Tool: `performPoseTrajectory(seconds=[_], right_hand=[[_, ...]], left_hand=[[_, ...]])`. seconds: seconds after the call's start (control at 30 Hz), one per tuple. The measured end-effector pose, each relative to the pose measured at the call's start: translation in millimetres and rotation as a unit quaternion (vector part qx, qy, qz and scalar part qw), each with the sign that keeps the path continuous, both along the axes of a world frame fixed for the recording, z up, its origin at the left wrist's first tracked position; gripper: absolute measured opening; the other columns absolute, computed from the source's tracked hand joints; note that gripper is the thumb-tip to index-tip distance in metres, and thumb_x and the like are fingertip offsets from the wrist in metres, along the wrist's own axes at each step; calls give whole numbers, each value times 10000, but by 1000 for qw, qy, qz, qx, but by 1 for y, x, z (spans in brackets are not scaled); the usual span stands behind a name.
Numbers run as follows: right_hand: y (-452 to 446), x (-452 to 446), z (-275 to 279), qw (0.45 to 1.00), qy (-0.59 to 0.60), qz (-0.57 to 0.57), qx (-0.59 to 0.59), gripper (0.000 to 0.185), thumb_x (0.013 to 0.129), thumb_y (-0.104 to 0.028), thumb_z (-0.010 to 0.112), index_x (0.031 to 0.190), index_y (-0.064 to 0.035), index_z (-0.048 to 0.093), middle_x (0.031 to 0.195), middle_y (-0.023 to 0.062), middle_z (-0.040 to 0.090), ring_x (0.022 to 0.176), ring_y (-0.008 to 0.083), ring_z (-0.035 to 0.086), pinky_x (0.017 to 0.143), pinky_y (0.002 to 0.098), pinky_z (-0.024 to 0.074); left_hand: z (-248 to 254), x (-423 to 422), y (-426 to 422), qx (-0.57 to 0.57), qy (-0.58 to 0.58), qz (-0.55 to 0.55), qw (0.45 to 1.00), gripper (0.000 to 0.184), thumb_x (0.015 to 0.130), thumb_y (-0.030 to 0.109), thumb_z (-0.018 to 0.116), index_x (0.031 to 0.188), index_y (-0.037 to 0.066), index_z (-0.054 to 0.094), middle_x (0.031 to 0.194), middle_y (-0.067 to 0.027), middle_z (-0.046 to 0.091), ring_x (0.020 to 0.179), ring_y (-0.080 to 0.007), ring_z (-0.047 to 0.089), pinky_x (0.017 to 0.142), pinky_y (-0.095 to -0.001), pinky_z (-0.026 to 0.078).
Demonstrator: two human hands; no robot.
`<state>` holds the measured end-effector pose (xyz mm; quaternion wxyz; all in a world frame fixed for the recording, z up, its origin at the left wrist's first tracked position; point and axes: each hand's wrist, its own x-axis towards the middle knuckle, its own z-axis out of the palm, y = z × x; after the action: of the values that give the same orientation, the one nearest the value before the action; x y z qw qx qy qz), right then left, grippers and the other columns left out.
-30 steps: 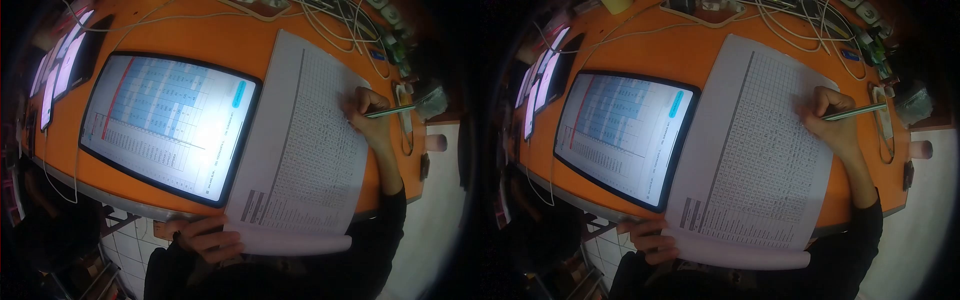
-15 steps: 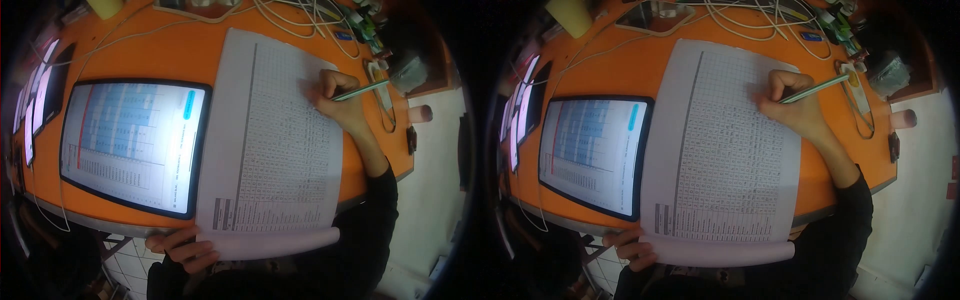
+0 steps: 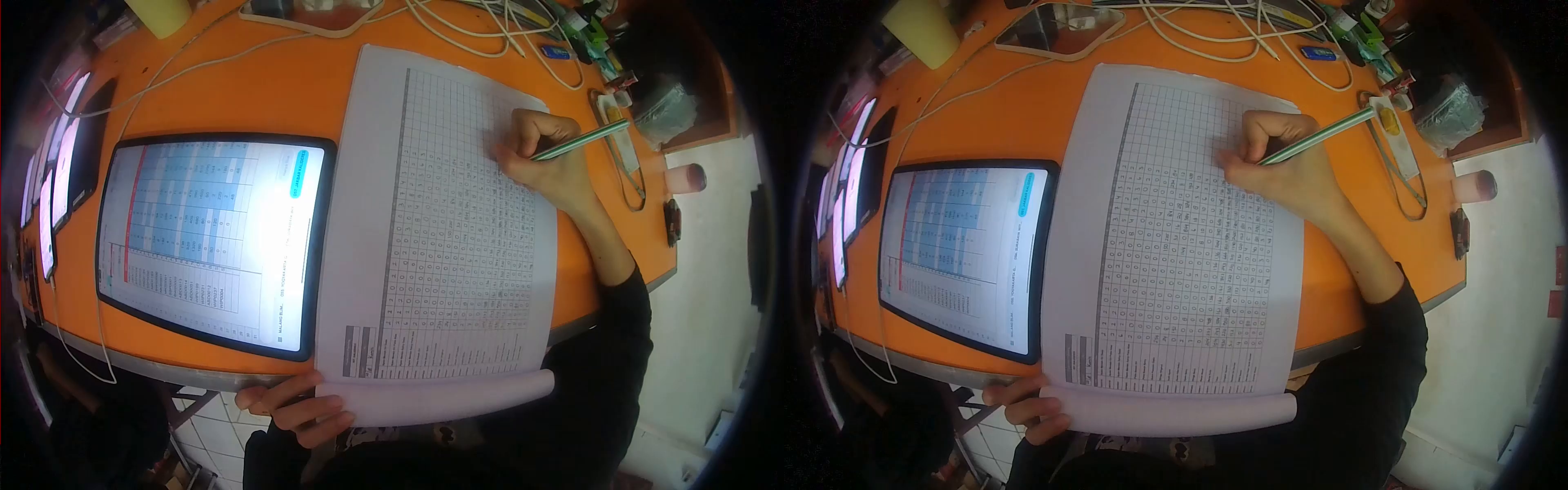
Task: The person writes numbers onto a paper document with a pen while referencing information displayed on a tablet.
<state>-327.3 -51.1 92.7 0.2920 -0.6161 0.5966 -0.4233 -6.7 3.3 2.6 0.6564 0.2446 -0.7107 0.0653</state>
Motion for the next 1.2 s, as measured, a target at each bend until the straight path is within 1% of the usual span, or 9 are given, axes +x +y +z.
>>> performPoseTrajectory(seconds=[0.13, 0.2, 0.37, 0.63, 0.83, 0.9, 0.97, 1.0, 1.2], right_hand=[[1, 0, 4, 1000, -4, -5, 15, 372, 662, 53, 635, 515, -85, 322, 465, -25, 438, 421, 11, 437, 397, 157, 311], [1, 0, 3, 998, -27, -15, 46, 372, 663, 53, 634, 516, -86, 322, 461, -24, 439, 414, 12, 440, 391, 157, 314], [0, 0, 1, 1000, 8, -4, -11, 366, 672, 50, 635, 521, -83, 329, 452, -17, 447, 390, 24, 453, 355, 158, 314], [1, 1, 2, 999, -26, -16, 17, 371, 680, 45, 635, 520, -85, 326, 449, -14, 447, 380, 29, 452, 343, 159, 317], [0, -1, 2, 999, -29, -10, 17, 369, 680, 47, 634, 525, -86, 327, 453, -13, 438, 383, 30, 454, 340, 161, 322], [2, 0, 1, 998, -42, -18, 33, 371, 677, 50, 633, 522, -88, 325, 456, -16, 431, 389, 29, 456, 342, 159, 321], [1, 2, 0, 1000, 5, -14, -13, 339, 694, 48, 616, 546, -88, 342, 492, -17, 428, 399, 30, 449, 336, 162, 310], [1, 2, -1, 1000, -2, -4, -14, 339, 694, 48, 616, 546, -88, 342, 492, -17, 428, 399, 30, 449, 336, 162, 310], [0, 8, 4, 994, -99, -46, -17, 297, 729, 24, 639, 615, -90, 389, 575, -5, 442, 442, 32, 422, 373, 159, 335]], left_hand=[[-9, -2, 9, 80, 74, -37, 993, 409, 681, 653, 536, 807, 286, 408, 746, 98, 488, 840, -3, 489, 1053, -310, 166], [-7, 0, 4, 12, 40, 7, 999, 400, 686, 646, 539, 800, 286, 409, 744, 103, 488, 833, 8, 484, 1049, -299, 165], [0, -2, 1, 18, 24, -1, 1000, 368, 701, 625, 542, 792, 294, 409, 737, 110, 486, 828, 14, 482, 1053, -291, 153], [-1, -4, 6, 33, 32, 13, 999, 358, 704, 625, 535, 785, 303, 401, 738, 117, 488, 824, 15, 485, 1066, -307, 134], [-4, -2, 0, -13, 0, 9, 1000, 376, 687, 629, 550, 822, 306, 414, 787, 120, 515, 836, 14, 496, 1058, -309, 145], [-9, -4, 6, 20, 53, 11, 998, 386, 675, 629, 564, 824, 306, 414, 808, 123, 526, 836, 6, 507, 1049, -316, 146], [-1, 2, 1, 13, 8, -13, 1000, 393, 667, 622, 579, 841, 308, 420, 821, 125, 527, 848, 3, 511, 1048, -330, 141], [3, 6, -2, 6, -37, -38, 999, 402, 659, 616, 595, 859, 311, 426, 834, 126, 528, 861, 1, 515, 1046, -343, 136], [-7, 14, 9, 18, -71, -31, 997, 430, 649, 548, 654, 946, 323, 441, 897, 135, 521, 926, -24, 519, 1040, -397, 118]])
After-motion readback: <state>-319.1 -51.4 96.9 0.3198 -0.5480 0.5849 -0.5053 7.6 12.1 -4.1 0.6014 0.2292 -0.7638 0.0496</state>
